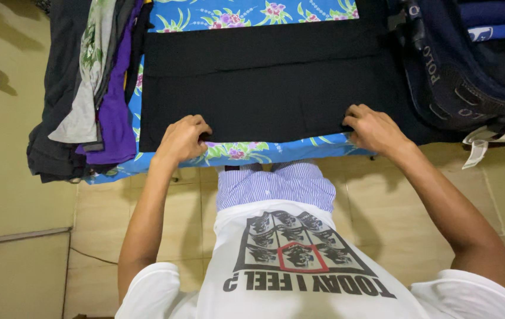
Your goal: The person folds a black garment by smoothing it out and folding the edges together by hand.
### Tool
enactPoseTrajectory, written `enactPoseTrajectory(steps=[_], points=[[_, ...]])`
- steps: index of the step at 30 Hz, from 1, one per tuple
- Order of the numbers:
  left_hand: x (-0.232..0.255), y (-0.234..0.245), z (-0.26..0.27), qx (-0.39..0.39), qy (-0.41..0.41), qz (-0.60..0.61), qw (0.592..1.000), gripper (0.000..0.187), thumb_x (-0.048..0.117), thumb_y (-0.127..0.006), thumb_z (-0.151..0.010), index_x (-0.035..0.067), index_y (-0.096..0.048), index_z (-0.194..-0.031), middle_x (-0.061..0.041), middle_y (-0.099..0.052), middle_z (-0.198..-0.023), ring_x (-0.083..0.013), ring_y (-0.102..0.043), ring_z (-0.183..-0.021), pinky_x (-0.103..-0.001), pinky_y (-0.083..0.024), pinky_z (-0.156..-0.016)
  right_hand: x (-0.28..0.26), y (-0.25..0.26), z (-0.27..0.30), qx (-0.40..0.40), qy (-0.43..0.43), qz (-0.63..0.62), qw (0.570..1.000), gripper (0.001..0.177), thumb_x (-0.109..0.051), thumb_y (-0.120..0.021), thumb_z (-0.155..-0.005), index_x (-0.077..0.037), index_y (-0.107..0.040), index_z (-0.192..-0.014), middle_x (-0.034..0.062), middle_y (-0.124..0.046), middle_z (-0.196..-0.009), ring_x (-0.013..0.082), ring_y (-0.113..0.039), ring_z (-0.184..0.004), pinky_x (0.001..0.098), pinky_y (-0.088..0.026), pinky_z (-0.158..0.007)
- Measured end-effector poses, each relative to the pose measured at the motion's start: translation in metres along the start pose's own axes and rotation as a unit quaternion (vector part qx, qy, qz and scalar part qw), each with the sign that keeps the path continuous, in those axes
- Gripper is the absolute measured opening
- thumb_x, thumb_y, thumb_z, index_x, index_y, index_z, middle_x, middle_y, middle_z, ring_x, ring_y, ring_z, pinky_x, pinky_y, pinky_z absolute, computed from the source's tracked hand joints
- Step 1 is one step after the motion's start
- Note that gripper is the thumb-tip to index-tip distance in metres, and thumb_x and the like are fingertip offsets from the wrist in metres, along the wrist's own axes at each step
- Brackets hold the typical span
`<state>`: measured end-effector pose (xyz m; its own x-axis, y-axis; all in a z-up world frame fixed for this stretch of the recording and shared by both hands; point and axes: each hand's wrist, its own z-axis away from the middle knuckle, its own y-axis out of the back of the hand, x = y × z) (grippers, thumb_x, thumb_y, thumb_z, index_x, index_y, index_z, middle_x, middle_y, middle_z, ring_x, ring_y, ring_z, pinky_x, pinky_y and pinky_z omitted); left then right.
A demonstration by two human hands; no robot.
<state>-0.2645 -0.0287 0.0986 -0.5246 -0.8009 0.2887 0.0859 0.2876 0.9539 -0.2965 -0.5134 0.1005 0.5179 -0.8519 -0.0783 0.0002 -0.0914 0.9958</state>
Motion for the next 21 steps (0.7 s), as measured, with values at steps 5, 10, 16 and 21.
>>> enactPoseTrajectory(steps=[5, 10, 16, 21], points=[[-0.010, -0.011, 0.007, 0.028, 0.004, -0.015, 0.999, 0.023, 0.006, -0.074, -0.068, 0.006, -0.077, -0.091, -0.008, -0.070, -0.102, -0.0293, -0.067, -0.101, -0.044, -0.056, -0.086, 0.004, -0.010, 0.003, 0.019, -0.012, 0.011, 1.000, 0.028, -0.004, -0.072, -0.076, -0.004, -0.074, -0.103, 0.0093, -0.068, -0.109, 0.0297, -0.068, -0.106, 0.0420, -0.058, -0.086], [-0.013, -0.016, 0.008, 0.050, -0.014, -0.021, 0.998, 0.022, 0.003, -0.072, -0.070, 0.005, -0.076, -0.091, -0.009, -0.070, -0.099, -0.0296, -0.066, -0.099, -0.044, -0.057, -0.082, 0.009, -0.018, 0.005, 0.026, -0.014, 0.038, 0.999, 0.018, -0.009, -0.074, -0.077, -0.004, -0.072, -0.095, 0.0104, -0.068, -0.099, 0.0299, -0.068, -0.100, 0.0425, -0.059, -0.082], [-0.016, -0.023, 0.012, 0.107, -0.002, -0.074, 0.992, 0.020, 0.003, -0.071, -0.071, 0.006, -0.075, -0.090, -0.008, -0.070, -0.094, -0.0289, -0.069, -0.097, -0.044, -0.057, -0.076, 0.006, -0.013, 0.003, 0.050, -0.023, 0.058, 0.997, 0.021, -0.012, -0.076, -0.073, -0.005, -0.072, -0.092, 0.0103, -0.069, -0.094, 0.0299, -0.069, -0.094, 0.0425, -0.058, -0.076], [-0.027, -0.031, 0.014, 0.150, 0.023, -0.097, 0.984, 0.017, 0.001, -0.069, -0.075, 0.006, -0.074, -0.090, -0.008, -0.072, -0.092, -0.0290, -0.071, -0.091, -0.043, -0.058, -0.072, 0.006, -0.014, -0.002, 0.110, -0.031, 0.086, 0.990, 0.016, -0.009, -0.076, -0.075, -0.006, -0.071, -0.090, 0.0093, -0.069, -0.092, 0.0277, -0.069, -0.092, 0.0402, -0.059, -0.080]])
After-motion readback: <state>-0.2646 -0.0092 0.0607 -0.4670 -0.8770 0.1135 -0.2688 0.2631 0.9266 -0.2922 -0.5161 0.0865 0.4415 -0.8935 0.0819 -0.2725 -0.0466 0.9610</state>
